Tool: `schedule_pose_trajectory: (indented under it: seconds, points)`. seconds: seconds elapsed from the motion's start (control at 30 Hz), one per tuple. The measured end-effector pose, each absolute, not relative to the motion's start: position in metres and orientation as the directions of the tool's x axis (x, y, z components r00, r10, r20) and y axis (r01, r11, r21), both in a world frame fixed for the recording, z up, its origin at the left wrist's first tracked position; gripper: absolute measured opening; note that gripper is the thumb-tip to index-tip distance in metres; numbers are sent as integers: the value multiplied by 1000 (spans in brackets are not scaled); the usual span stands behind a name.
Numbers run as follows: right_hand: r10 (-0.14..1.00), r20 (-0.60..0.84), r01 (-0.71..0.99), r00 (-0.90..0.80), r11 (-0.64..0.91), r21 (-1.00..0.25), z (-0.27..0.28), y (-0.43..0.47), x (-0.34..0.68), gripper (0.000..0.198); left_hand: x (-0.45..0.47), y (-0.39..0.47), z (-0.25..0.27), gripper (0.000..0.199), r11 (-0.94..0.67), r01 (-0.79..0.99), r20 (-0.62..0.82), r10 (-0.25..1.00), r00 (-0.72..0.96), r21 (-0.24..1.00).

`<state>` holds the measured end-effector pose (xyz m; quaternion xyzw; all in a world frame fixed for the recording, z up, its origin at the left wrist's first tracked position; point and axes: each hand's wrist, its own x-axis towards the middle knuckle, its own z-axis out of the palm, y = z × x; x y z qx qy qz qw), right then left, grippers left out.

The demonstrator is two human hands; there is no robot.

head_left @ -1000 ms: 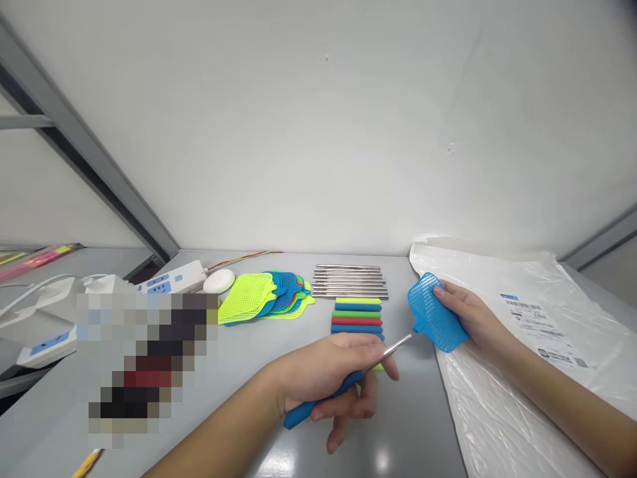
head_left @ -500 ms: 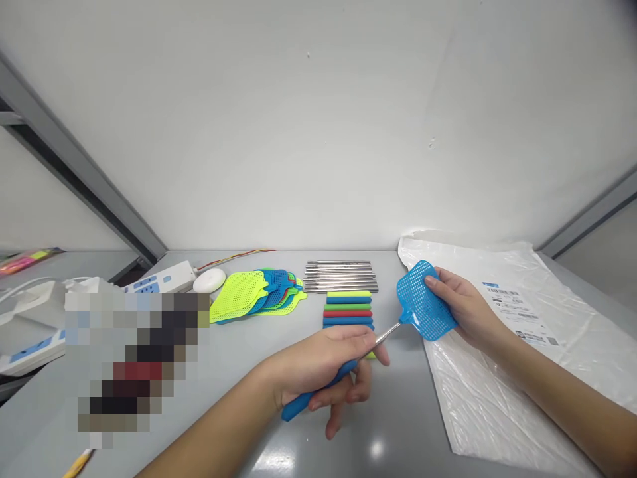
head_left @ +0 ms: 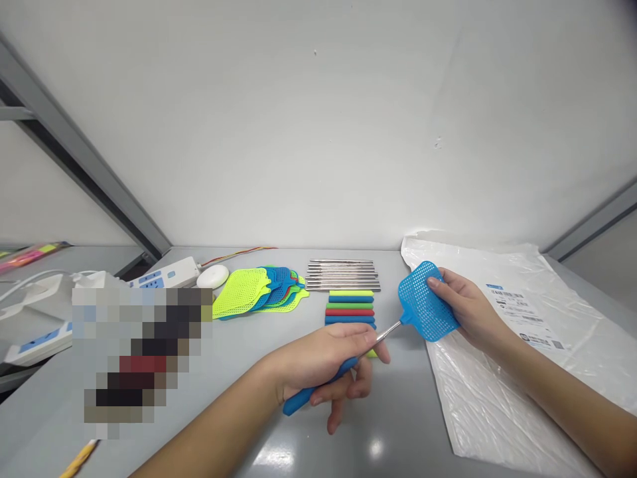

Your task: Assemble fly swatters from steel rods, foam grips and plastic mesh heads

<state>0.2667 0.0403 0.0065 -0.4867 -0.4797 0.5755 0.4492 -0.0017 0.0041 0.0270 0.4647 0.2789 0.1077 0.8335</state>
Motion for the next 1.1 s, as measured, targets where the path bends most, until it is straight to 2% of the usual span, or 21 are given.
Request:
schedule_pose_trajectory:
  seconds: [1.1]
  points:
    - [989,-102,-44,-106,-107,-993,9,36,268,26,-2,4,26,31,548,57,-350,449,822,835]
